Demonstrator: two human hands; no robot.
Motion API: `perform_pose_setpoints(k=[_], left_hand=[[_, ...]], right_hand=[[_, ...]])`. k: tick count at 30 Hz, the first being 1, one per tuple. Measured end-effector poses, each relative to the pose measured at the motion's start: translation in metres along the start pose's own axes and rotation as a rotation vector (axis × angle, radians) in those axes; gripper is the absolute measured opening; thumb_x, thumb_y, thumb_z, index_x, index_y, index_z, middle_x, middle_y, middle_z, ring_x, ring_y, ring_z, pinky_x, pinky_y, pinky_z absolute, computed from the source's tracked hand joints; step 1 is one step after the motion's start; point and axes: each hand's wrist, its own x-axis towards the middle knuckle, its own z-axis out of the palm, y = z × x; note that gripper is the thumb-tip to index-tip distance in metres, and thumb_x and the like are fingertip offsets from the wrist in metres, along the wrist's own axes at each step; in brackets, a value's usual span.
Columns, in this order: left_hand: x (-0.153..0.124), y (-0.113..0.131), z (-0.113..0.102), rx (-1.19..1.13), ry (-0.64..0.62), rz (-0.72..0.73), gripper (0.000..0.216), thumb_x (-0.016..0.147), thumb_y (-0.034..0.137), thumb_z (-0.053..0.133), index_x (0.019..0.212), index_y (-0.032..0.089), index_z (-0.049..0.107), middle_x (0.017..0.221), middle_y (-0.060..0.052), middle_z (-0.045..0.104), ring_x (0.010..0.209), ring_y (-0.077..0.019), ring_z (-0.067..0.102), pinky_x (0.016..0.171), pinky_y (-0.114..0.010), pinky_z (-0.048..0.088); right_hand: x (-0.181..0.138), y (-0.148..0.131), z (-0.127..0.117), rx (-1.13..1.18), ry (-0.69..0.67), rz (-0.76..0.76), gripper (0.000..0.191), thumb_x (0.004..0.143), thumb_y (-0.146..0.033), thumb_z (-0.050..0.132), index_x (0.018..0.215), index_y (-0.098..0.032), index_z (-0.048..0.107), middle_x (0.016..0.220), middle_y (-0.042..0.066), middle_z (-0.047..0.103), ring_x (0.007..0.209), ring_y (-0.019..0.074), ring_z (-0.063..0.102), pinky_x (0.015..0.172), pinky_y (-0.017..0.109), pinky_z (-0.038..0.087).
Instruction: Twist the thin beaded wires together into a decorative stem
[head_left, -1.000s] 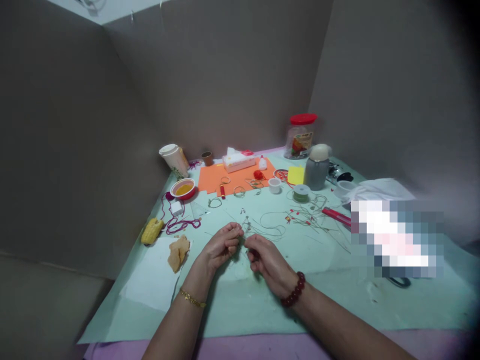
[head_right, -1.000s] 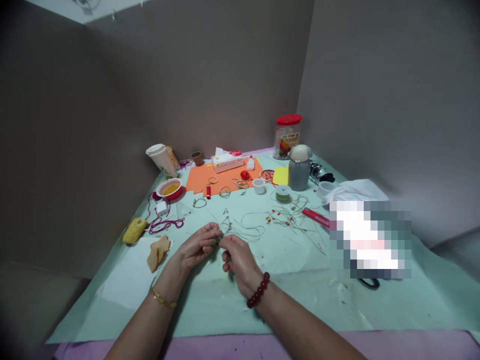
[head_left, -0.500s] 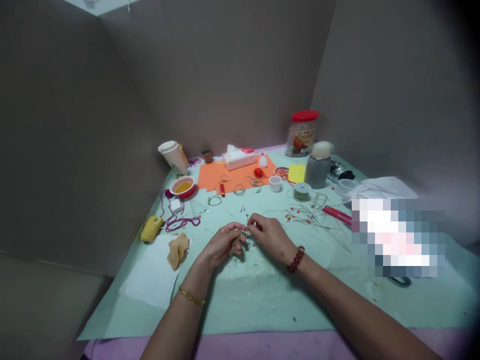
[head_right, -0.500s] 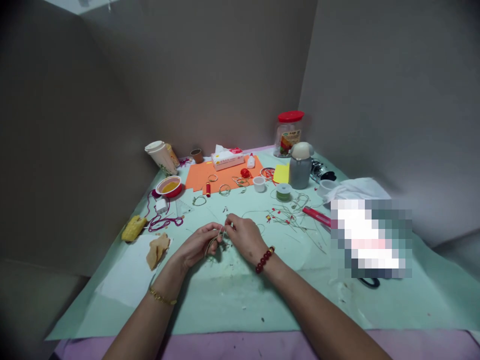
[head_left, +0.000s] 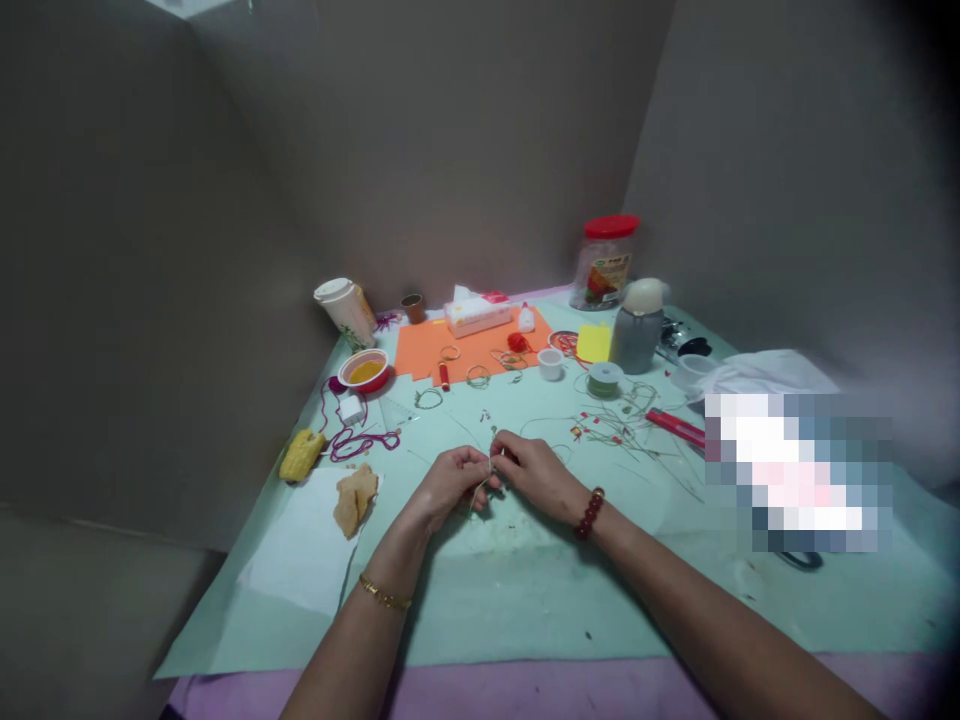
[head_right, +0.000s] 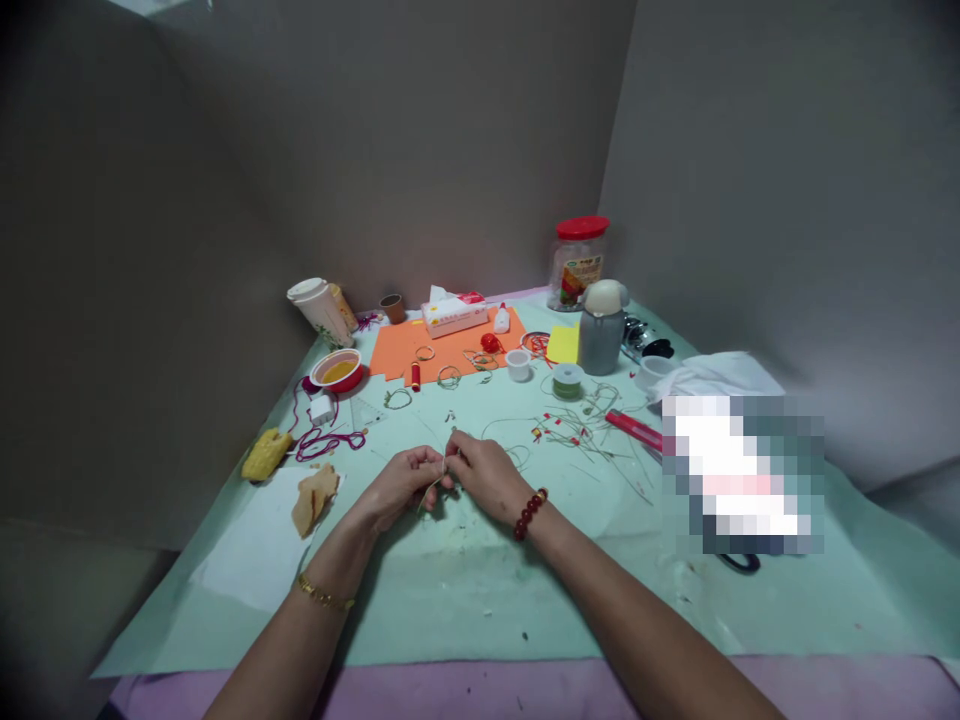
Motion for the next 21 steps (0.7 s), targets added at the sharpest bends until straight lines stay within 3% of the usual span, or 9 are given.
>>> perform_pose_setpoints(k=[6,8,10,12,14,15,17,18,21], left_hand=[[-0.002,-0.001,0.001,0.028,-0.030,0.044,0.035,0.073,0.042,0.071,0.080,0.015,0.051,0.072,-0.004,0.067,0.041,-0.0041,0.048,0.042,-0.017,0.034],[-0.002,-0.001,0.000,0.016,-0.002,0.048,0.032,0.074,0.041,0.069,0.081,0.015,0.050,0.073,-0.003,0.066,0.042,-0.0044,0.049,0.043,-0.017,0.036],[-0.003,-0.002,0.001,0.009,0.039,0.042,0.030,0.075,0.039,0.068,0.080,0.015,0.050,0.073,-0.002,0.064,0.043,-0.0047,0.050,0.044,-0.018,0.037],[-0.003,-0.001,0.003,0.001,0.083,0.039,0.028,0.074,0.037,0.067,0.079,0.015,0.050,0.073,-0.002,0.063,0.045,-0.0051,0.051,0.045,-0.019,0.039],[-0.005,-0.001,0.007,-0.012,0.119,0.043,0.028,0.074,0.036,0.067,0.078,0.015,0.050,0.074,-0.001,0.062,0.046,-0.0056,0.051,0.047,-0.020,0.041],[-0.006,0.000,0.009,-0.020,0.129,0.050,0.027,0.074,0.036,0.067,0.078,0.015,0.050,0.074,-0.001,0.062,0.047,-0.0056,0.051,0.048,-0.020,0.041],[-0.008,0.001,0.013,-0.027,0.147,0.082,0.027,0.073,0.035,0.067,0.078,0.015,0.050,0.074,-0.001,0.062,0.048,-0.0051,0.050,0.049,-0.019,0.040],[-0.009,0.001,0.016,-0.023,0.161,0.103,0.027,0.073,0.035,0.067,0.078,0.015,0.051,0.073,-0.002,0.062,0.049,-0.0050,0.049,0.050,-0.019,0.039],[-0.011,0.001,0.020,0.002,0.202,0.154,0.027,0.072,0.035,0.067,0.077,0.014,0.052,0.070,-0.002,0.061,0.055,-0.0070,0.051,0.053,-0.019,0.039]], right_hand=[[0.000,0.002,-0.013,0.287,-0.166,0.125,0.013,0.081,-0.024,0.046,0.087,-0.018,0.056,0.059,-0.004,0.053,0.052,0.0099,0.044,0.052,0.022,0.031],[-0.001,0.004,-0.025,0.265,-0.168,0.159,0.015,0.080,-0.026,0.047,0.088,-0.018,0.058,0.058,-0.005,0.052,0.050,0.0099,0.043,0.051,0.022,0.032],[-0.006,0.004,-0.036,0.117,-0.012,0.168,0.013,0.078,-0.026,0.051,0.084,-0.018,0.059,0.064,-0.002,0.056,0.057,0.0116,0.048,0.056,0.024,0.035],[-0.016,0.000,-0.038,-0.025,0.259,0.170,0.010,0.077,-0.025,0.053,0.080,-0.018,0.059,0.077,0.003,0.061,0.069,0.0143,0.052,0.064,0.026,0.039],[-0.028,-0.010,-0.029,0.006,0.422,0.221,0.010,0.078,-0.027,0.053,0.080,-0.018,0.059,0.085,0.005,0.062,0.074,0.0157,0.055,0.066,0.028,0.042],[-0.034,-0.017,-0.021,0.110,0.395,0.274,0.011,0.079,-0.028,0.054,0.076,-0.018,0.058,0.082,0.005,0.061,0.073,0.0156,0.055,0.062,0.027,0.043],[-0.044,-0.030,0.000,0.452,0.124,0.461,0.014,0.079,-0.032,0.056,0.075,-0.018,0.056,0.073,0.003,0.059,0.061,0.0139,0.055,0.046,0.024,0.039],[-0.047,-0.037,0.010,0.646,0.046,0.521,0.015,0.079,-0.033,0.056,0.081,-0.018,0.055,0.079,0.003,0.059,0.059,0.0130,0.056,0.041,0.022,0.037],[-0.047,-0.048,0.034,1.080,0.007,0.629,0.017,0.078,-0.030,0.061,0.085,-0.017,0.052,0.084,0.001,0.058,0.058,0.0091,0.060,0.036,0.017,0.035]])
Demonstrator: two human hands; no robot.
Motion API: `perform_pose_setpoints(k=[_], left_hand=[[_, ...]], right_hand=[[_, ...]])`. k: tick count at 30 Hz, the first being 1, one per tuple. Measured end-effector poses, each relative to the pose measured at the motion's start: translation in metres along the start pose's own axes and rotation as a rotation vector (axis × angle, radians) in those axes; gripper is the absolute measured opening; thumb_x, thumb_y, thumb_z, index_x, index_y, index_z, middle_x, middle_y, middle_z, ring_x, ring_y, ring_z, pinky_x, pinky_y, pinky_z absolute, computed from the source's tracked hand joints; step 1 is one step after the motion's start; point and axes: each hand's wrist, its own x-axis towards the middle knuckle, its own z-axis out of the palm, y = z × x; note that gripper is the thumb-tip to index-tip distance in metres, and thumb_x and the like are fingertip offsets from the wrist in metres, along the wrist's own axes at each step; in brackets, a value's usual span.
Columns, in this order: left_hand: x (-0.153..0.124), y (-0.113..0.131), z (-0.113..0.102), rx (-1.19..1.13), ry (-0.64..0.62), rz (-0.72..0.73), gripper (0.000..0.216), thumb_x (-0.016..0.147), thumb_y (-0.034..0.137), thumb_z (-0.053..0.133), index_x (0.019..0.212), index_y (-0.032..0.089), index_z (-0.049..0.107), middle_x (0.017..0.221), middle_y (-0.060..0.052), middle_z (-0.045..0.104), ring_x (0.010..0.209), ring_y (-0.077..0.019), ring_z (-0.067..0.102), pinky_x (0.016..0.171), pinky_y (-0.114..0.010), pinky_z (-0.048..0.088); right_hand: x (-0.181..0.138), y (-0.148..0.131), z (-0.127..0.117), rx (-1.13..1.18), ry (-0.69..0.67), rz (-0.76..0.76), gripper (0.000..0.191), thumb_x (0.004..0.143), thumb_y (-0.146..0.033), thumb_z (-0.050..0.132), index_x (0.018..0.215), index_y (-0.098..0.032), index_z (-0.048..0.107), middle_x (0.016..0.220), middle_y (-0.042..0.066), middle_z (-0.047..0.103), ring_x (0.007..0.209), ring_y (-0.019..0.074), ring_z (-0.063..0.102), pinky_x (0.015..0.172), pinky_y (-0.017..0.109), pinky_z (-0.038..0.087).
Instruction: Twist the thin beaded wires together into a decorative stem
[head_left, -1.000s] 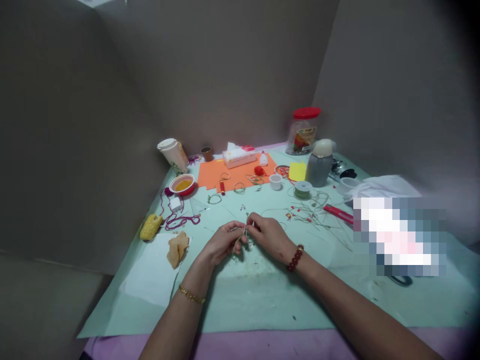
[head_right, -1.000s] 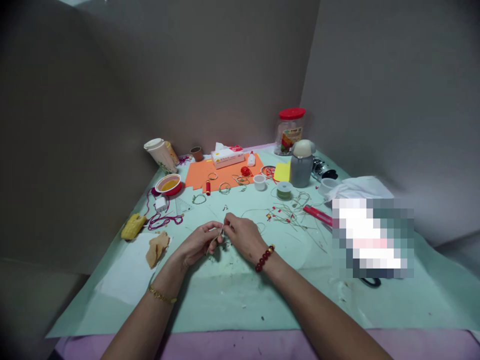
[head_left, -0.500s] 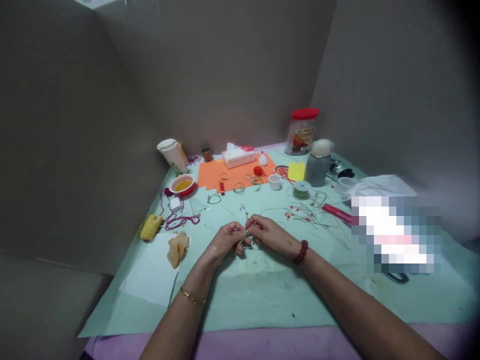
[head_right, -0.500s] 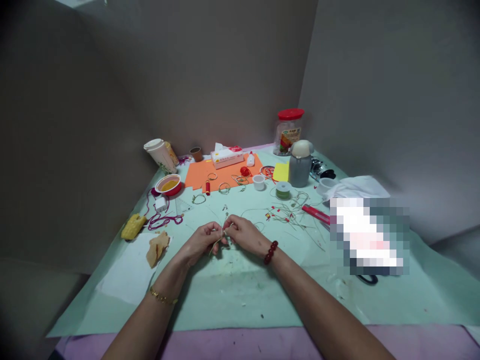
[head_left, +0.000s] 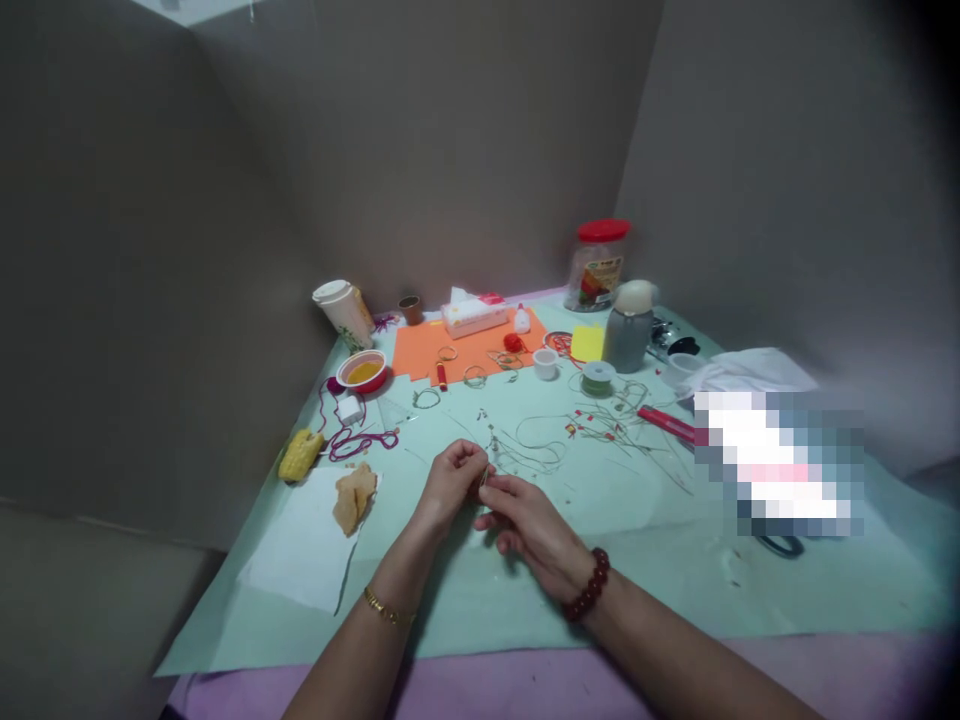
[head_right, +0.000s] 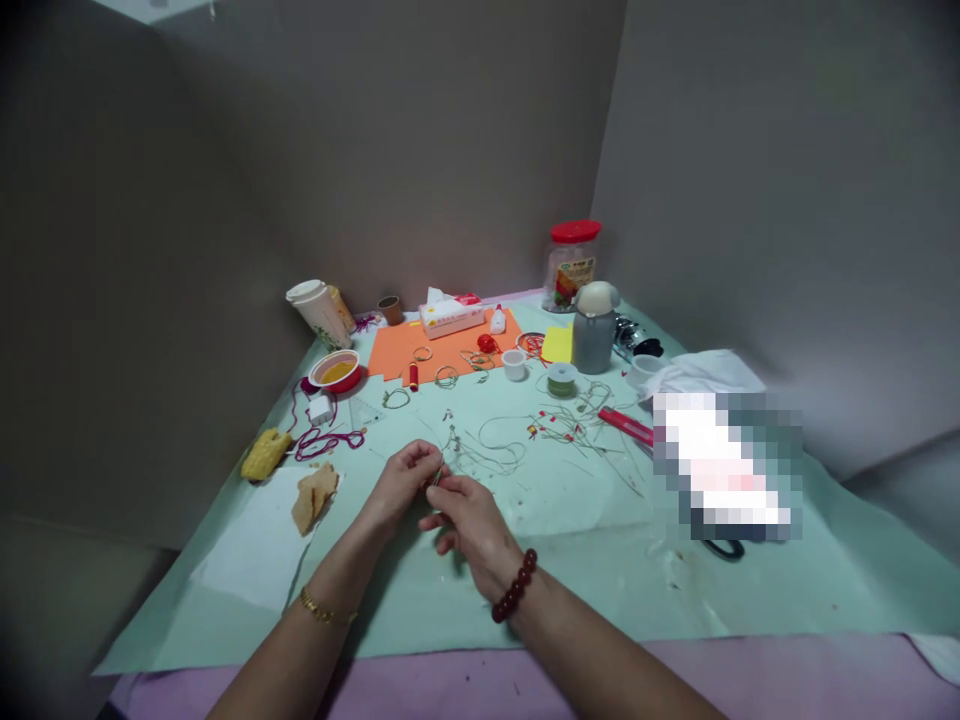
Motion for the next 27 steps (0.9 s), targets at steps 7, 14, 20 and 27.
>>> perform_pose_setpoints(k=[7,14,20,27], left_hand=[[0.000,0.000,-0.001,0.062,0.023,0.030,0.026,0.070,0.036,0.069,0.072,0.014,0.055,0.061,0.003,0.052,0.053,-0.0063,0.045,0.052,-0.020,0.035],[0.000,0.002,-0.007,0.066,-0.006,-0.049,0.026,0.070,0.038,0.069,0.074,0.015,0.056,0.058,0.004,0.047,0.051,-0.0069,0.042,0.047,-0.019,0.032],[0.007,0.004,-0.018,0.109,0.108,0.000,0.022,0.069,0.033,0.069,0.073,0.016,0.055,0.059,0.005,0.044,0.049,-0.0045,0.036,0.042,-0.017,0.025],[0.011,0.006,-0.023,-0.373,-0.070,-0.100,0.028,0.075,0.034,0.068,0.078,0.016,0.046,0.071,0.003,0.048,0.046,-0.0004,0.030,0.038,-0.013,0.016]], right_hand=[[0.011,0.007,0.001,0.129,0.002,0.005,0.018,0.081,-0.028,0.057,0.074,-0.018,0.044,0.057,-0.007,0.047,0.039,0.0015,0.037,0.033,0.013,0.024],[0.008,0.007,-0.010,0.067,0.014,0.019,0.009,0.080,-0.024,0.049,0.082,-0.016,0.052,0.052,-0.010,0.034,0.037,0.0009,0.019,0.032,0.015,0.012],[0.001,0.008,-0.013,0.040,0.050,0.060,0.010,0.079,-0.025,0.048,0.082,-0.016,0.052,0.052,-0.011,0.032,0.036,0.0013,0.017,0.032,0.017,0.010],[-0.013,0.014,-0.017,0.023,0.073,0.098,0.013,0.081,-0.030,0.050,0.082,-0.017,0.050,0.052,-0.011,0.032,0.037,0.0014,0.017,0.033,0.017,0.010]])
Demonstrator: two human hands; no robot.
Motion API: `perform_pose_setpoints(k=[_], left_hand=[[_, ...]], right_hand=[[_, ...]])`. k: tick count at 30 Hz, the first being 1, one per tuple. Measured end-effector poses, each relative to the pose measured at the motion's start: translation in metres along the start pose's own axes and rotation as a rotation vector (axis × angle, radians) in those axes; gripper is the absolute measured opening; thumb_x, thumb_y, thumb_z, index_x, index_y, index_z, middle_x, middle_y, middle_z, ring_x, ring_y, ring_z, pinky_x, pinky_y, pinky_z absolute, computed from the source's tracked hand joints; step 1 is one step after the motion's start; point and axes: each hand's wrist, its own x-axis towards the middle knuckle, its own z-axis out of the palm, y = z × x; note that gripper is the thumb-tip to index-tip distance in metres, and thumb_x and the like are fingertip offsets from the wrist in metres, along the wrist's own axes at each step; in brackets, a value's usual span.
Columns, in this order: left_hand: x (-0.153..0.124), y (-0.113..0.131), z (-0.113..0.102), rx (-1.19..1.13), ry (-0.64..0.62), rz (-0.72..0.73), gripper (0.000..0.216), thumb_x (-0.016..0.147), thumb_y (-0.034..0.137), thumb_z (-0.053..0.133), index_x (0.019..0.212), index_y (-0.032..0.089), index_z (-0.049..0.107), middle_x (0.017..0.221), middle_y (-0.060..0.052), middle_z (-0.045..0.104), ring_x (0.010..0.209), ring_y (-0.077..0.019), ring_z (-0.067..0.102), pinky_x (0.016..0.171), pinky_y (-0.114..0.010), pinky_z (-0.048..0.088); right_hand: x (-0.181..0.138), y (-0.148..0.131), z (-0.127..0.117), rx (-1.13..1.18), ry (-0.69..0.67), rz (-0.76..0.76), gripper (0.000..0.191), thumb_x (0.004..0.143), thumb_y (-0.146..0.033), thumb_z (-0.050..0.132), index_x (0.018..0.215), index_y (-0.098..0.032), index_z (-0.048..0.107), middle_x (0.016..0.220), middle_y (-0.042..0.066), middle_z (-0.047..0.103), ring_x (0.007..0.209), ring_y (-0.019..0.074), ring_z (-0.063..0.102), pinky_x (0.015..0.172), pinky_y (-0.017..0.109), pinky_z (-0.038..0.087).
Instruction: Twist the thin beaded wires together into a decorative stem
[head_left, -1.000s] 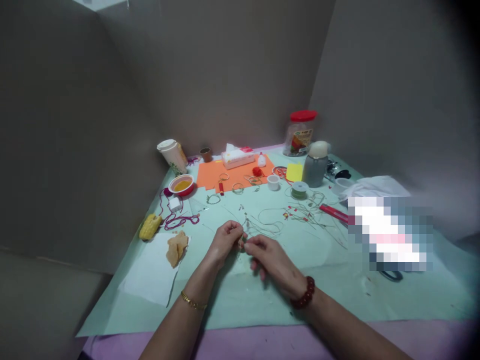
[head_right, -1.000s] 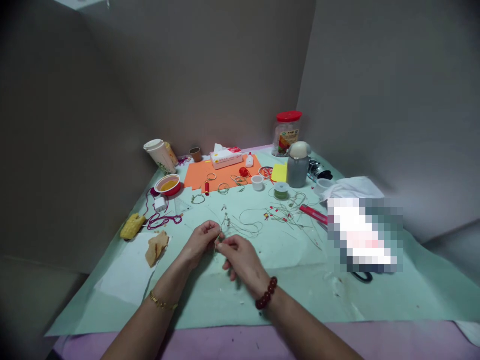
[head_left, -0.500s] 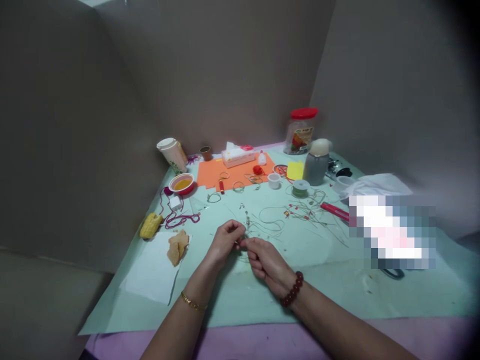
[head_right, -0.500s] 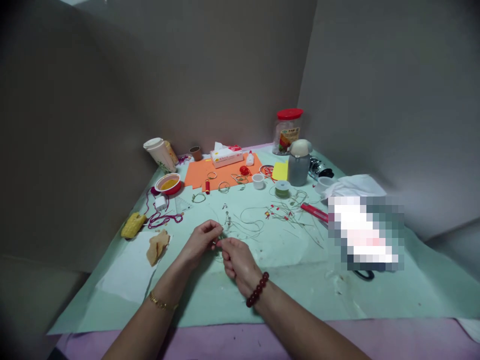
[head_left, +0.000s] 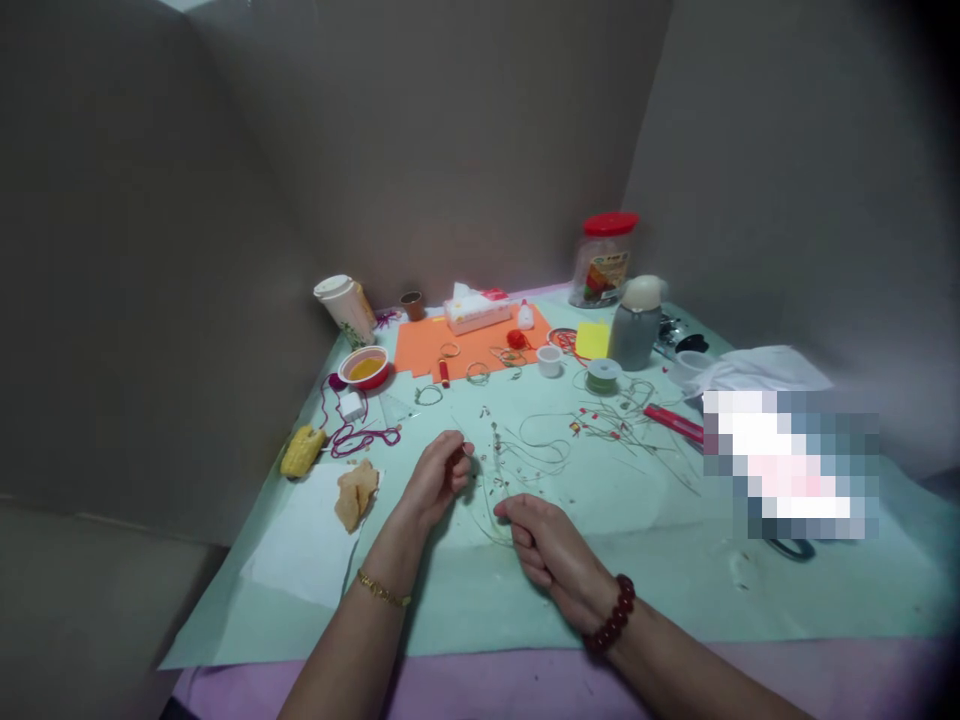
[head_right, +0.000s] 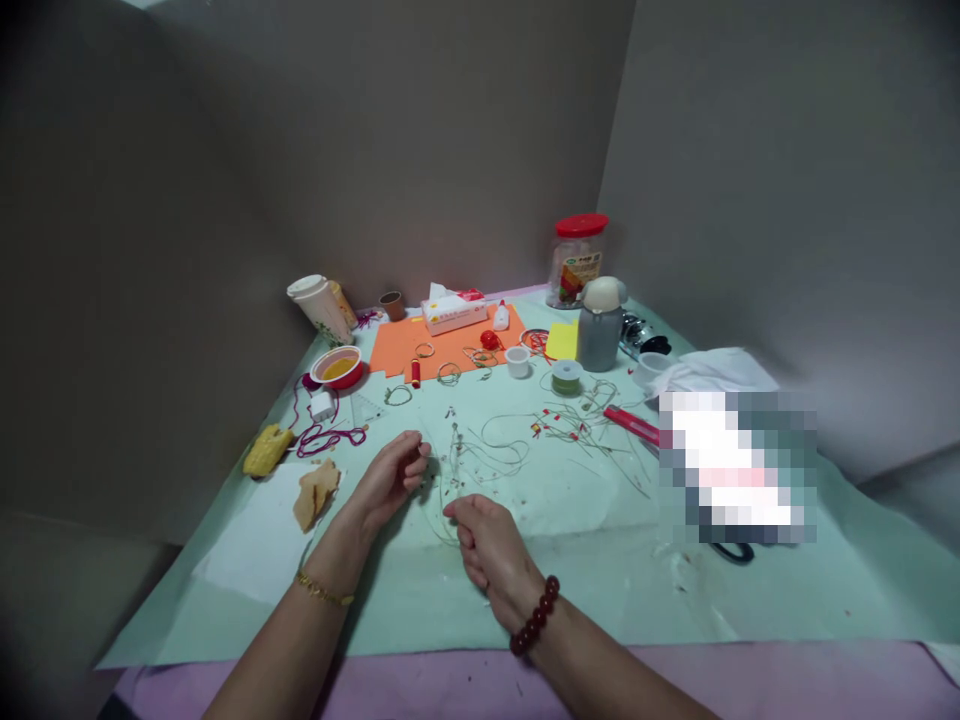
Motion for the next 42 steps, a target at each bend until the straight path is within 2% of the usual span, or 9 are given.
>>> perform_pose_setpoints(k=[3,7,10,14,20,22,26,31,42], left_hand=[[0.003,0.004,-0.004,-0.137,-0.055,-0.080,0.033,0.072,0.030,0.071,0.074,0.018,0.040,0.063,0.007,0.035,0.043,0.0000,0.021,0.036,-0.012,0.009],[0.009,0.009,-0.014,-0.097,0.040,0.033,0.036,0.071,0.032,0.071,0.074,0.020,0.037,0.056,0.010,0.016,0.041,-0.0026,0.013,0.036,-0.015,0.007],[0.014,0.012,-0.025,0.119,0.226,0.216,0.030,0.074,0.037,0.067,0.080,0.021,0.043,0.055,0.010,0.024,0.041,-0.0034,0.018,0.039,-0.015,0.010],[0.019,0.014,-0.041,0.537,0.529,0.411,0.019,0.077,0.037,0.058,0.081,0.020,0.053,0.063,0.005,0.049,0.050,-0.0068,0.039,0.048,-0.018,0.030],[0.010,0.013,-0.034,1.145,0.626,0.648,0.018,0.078,0.023,0.055,0.091,0.019,0.065,0.101,-0.009,0.058,0.086,-0.0195,0.055,0.080,-0.031,0.041],[0.005,0.005,-0.018,1.136,0.484,0.678,0.021,0.082,0.024,0.050,0.096,0.020,0.065,0.103,-0.009,0.059,0.083,-0.0186,0.056,0.080,-0.031,0.042],[0.001,-0.014,0.010,1.002,0.113,0.417,0.025,0.084,0.032,0.050,0.104,0.021,0.060,0.089,-0.004,0.065,0.063,-0.0132,0.053,0.062,-0.025,0.039],[0.002,-0.019,0.013,1.054,0.076,0.365,0.019,0.082,0.034,0.052,0.092,0.020,0.059,0.060,0.004,0.053,0.057,-0.0120,0.045,0.058,-0.023,0.032],[0.012,-0.011,0.002,1.158,0.019,0.404,0.022,0.083,0.034,0.047,0.080,0.020,0.064,0.058,0.004,0.048,0.056,-0.0115,0.039,0.056,-0.023,0.027]], right_hand=[[0.000,0.002,-0.001,-0.009,0.006,0.004,0.014,0.081,-0.031,0.050,0.082,-0.017,0.051,0.053,-0.011,0.032,0.036,0.0014,0.017,0.033,0.017,0.010],[0.002,0.003,-0.002,0.012,-0.007,0.004,0.014,0.082,-0.031,0.049,0.082,-0.017,0.051,0.053,-0.010,0.033,0.036,0.0013,0.016,0.033,0.017,0.010],[0.004,0.005,-0.004,0.022,-0.007,0.008,0.014,0.082,-0.031,0.048,0.083,-0.017,0.051,0.053,-0.010,0.033,0.037,0.0014,0.017,0.033,0.017,0.010],[0.004,0.007,-0.005,0.025,-0.007,-0.007,0.014,0.081,-0.031,0.049,0.083,-0.017,0.051,0.053,-0.010,0.034,0.037,0.0016,0.018,0.034,0.018,0.010],[0.001,0.006,-0.003,0.018,-0.006,-0.004,0.014,0.079,-0.032,0.051,0.081,-0.018,0.051,0.052,-0.010,0.035,0.036,0.0018,0.018,0.034,0.018,0.010],[0.001,0.005,-0.002,0.014,-0.001,0.001,0.014,0.077,-0.032,0.051,0.080,-0.018,0.051,0.051,-0.011,0.035,0.036,0.0020,0.018,0.033,0.018,0.010],[0.001,0.003,-0.001,0.000,0.004,0.001,0.013,0.076,-0.030,0.050,0.081,-0.018,0.051,0.050,-0.011,0.033,0.035,0.0022,0.017,0.033,0.017,0.009],[0.000,0.004,0.000,0.002,-0.006,-0.007,0.014,0.075,-0.031,0.050,0.081,-0.019,0.050,0.050,-0.011,0.033,0.035,0.0024,0.017,0.032,0.017,0.010],[-0.002,0.003,0.000,0.026,0.031,0.002,0.017,0.075,-0.035,0.050,0.079,-0.019,0.050,0.047,-0.012,0.030,0.035,0.0023,0.014,0.033,0.018,0.008]])
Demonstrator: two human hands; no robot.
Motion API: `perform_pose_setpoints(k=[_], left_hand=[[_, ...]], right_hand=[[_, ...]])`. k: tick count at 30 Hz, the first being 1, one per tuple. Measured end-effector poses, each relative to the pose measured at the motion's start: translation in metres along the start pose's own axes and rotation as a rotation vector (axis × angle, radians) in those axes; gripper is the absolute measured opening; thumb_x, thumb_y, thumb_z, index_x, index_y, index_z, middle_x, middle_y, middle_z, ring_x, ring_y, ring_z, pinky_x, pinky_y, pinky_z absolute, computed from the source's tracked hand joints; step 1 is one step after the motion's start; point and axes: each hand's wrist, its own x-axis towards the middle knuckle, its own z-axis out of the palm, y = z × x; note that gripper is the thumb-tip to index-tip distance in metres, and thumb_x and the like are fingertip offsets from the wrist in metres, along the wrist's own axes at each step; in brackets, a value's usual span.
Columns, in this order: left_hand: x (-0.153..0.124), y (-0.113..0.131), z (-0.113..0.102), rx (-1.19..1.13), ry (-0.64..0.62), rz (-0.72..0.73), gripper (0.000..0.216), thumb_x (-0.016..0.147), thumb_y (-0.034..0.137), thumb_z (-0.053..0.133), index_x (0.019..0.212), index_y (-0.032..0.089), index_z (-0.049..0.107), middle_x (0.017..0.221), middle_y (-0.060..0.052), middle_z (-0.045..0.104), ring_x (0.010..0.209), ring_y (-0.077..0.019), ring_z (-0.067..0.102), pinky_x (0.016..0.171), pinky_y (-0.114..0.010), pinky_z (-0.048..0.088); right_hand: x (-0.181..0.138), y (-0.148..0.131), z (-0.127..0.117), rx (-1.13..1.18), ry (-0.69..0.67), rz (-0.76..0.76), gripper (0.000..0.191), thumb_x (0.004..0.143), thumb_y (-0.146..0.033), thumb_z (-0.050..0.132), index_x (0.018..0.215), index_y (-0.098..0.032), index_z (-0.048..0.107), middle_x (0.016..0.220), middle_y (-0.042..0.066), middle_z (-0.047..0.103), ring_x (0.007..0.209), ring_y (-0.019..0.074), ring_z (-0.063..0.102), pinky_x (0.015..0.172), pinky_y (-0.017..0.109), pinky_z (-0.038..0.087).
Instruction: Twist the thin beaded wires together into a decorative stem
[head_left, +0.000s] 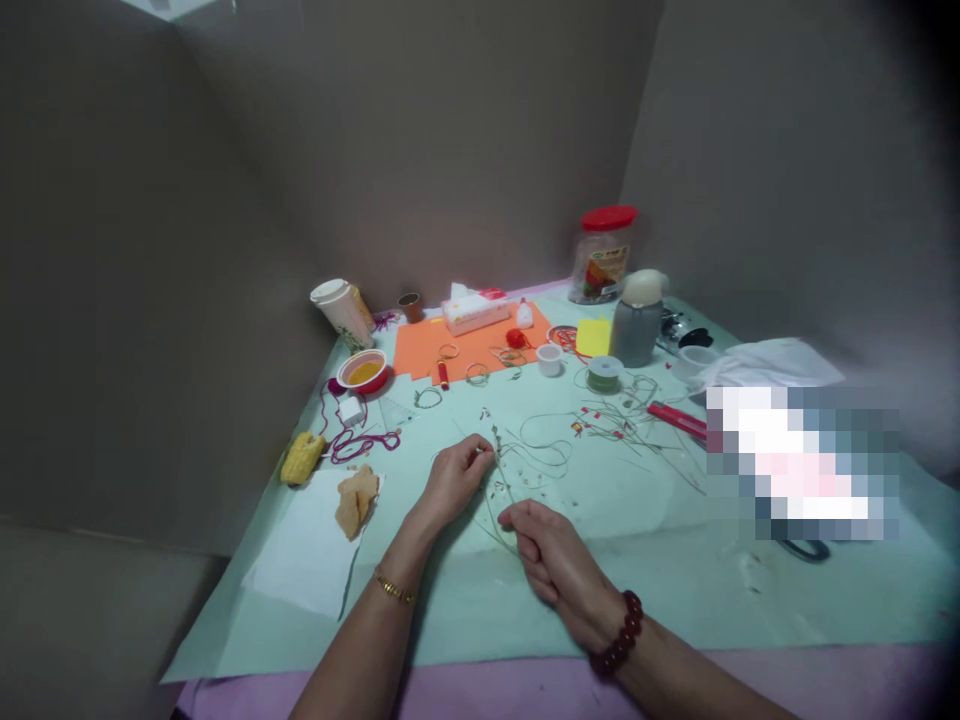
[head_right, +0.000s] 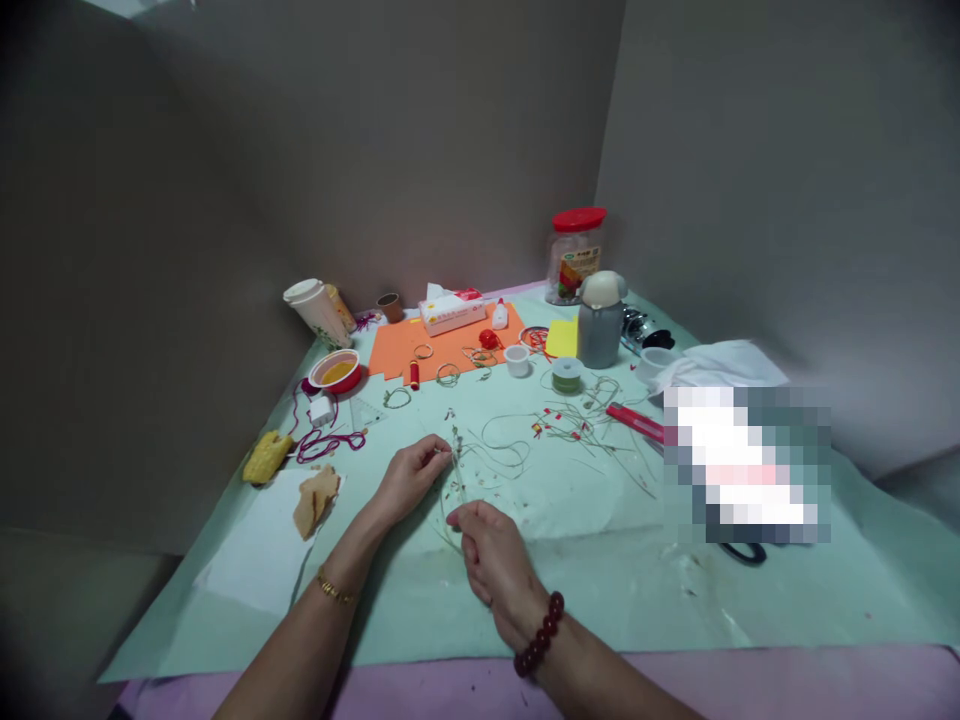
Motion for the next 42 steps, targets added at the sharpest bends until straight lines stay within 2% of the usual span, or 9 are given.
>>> perform_pose_setpoints(k=[4,9,15,22,29,42], left_hand=[[0.001,-0.001,-0.002,-0.024,-0.015,0.001,0.025,0.083,0.034,0.048,0.086,0.021,0.068,0.059,0.003,0.051,0.056,-0.0124,0.040,0.056,-0.022,0.028],[0.003,-0.005,0.000,0.058,0.008,0.035,0.024,0.083,0.028,0.047,0.090,0.022,0.070,0.057,0.003,0.053,0.055,-0.0130,0.042,0.058,-0.023,0.030],[0.005,-0.005,0.008,0.160,0.097,0.017,0.028,0.084,0.022,0.044,0.094,0.024,0.069,0.060,0.002,0.057,0.057,-0.0142,0.048,0.063,-0.025,0.032],[0.001,-0.004,0.003,0.060,0.031,-0.056,0.022,0.081,0.032,0.050,0.084,0.021,0.068,0.052,0.005,0.045,0.051,-0.0115,0.041,0.054,-0.023,0.028],[0.005,-0.006,0.009,0.093,0.056,-0.076,0.022,0.080,0.033,0.052,0.081,0.019,0.069,0.052,0.005,0.046,0.052,-0.0101,0.040,0.054,-0.022,0.028],[0.006,-0.011,0.009,0.143,0.033,0.014,0.023,0.084,0.028,0.049,0.087,0.021,0.070,0.067,0.002,0.063,0.061,-0.0118,0.050,0.059,-0.021,0.033]], right_hand=[[0.000,0.001,0.000,0.013,0.008,-0.004,0.019,0.074,-0.037,0.051,0.079,-0.019,0.050,0.047,-0.012,0.029,0.035,0.0026,0.014,0.033,0.018,0.008],[0.000,0.003,-0.001,0.021,0.014,-0.013,0.019,0.074,-0.038,0.051,0.079,-0.019,0.050,0.047,-0.012,0.028,0.035,0.0024,0.013,0.034,0.019,0.007],[0.000,0.003,-0.001,0.003,0.015,-0.009,0.019,0.076,-0.039,0.051,0.076,-0.020,0.048,0.046,-0.013,0.020,0.037,0.0029,0.009,0.035,0.020,0.004],[0.001,0.007,0.000,-0.015,0.026,-0.013,0.018,0.076,-0.038,0.049,0.078,-0.020,0.047,0.045,-0.013,0.022,0.037,0.0033,0.011,0.034,0.019,0.005],[0.001,0.005,0.001,-0.034,0.029,-0.008,0.016,0.078,-0.036,0.046,0.079,-0.020,0.048,0.045,-0.012,0.024,0.037,0.0036,0.011,0.034,0.019,0.007],[-0.002,-0.001,0.004,-0.060,0.014,-0.013,0.014,0.084,-0.030,0.045,0.076,-0.019,0.048,0.045,-0.012,0.018,0.038,0.0035,0.008,0.038,0.021,0.002]])
